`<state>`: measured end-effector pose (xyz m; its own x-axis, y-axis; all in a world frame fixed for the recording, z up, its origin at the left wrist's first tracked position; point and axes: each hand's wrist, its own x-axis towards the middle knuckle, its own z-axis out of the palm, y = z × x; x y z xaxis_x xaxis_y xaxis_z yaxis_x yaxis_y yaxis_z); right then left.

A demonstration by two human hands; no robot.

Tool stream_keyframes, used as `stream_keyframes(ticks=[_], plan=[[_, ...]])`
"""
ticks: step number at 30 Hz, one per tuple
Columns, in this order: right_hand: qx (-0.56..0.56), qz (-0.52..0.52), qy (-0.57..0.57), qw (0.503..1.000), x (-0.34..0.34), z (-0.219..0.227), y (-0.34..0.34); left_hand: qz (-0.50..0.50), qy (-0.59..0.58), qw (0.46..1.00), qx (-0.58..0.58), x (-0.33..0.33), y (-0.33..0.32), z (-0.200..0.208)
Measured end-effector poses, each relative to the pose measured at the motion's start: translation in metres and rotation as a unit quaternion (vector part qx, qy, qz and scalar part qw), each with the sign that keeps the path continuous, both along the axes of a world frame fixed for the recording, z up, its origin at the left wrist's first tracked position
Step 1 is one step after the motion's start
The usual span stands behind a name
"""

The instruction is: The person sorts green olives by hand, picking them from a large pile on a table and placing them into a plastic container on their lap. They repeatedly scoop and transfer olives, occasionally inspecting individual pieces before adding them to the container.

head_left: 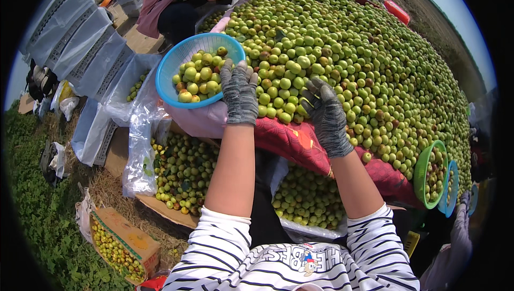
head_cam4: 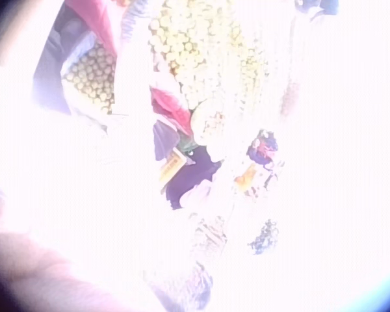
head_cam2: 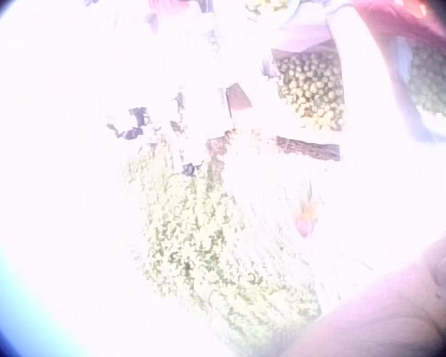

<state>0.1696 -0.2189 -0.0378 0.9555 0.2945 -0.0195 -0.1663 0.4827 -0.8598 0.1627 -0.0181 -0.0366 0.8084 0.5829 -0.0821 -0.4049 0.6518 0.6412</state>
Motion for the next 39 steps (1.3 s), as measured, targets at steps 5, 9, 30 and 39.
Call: stream_keyframes(ticks=[5, 9, 30, 39], plan=[[-0.143, -0.410, 0.004, 0.901, -0.045, -0.051, -0.159, -0.267, 0.124, 0.795, 0.530, -0.001, -0.084, -0.006], [-0.136, -0.458, 0.127, 0.869, -0.067, -0.094, -0.210, -0.374, 0.146, 0.523, 0.752, -0.021, -0.158, -0.031], [0.006, -0.419, 0.165, 0.893, -0.038, -0.117, -0.213, -0.115, 0.121, 0.485, 0.858, 0.064, -0.256, -0.070], [-0.026, -0.423, 0.086, 0.902, -0.034, -0.137, -0.214, -0.224, 0.062, 0.431, 0.872, 0.096, -0.266, -0.058]])
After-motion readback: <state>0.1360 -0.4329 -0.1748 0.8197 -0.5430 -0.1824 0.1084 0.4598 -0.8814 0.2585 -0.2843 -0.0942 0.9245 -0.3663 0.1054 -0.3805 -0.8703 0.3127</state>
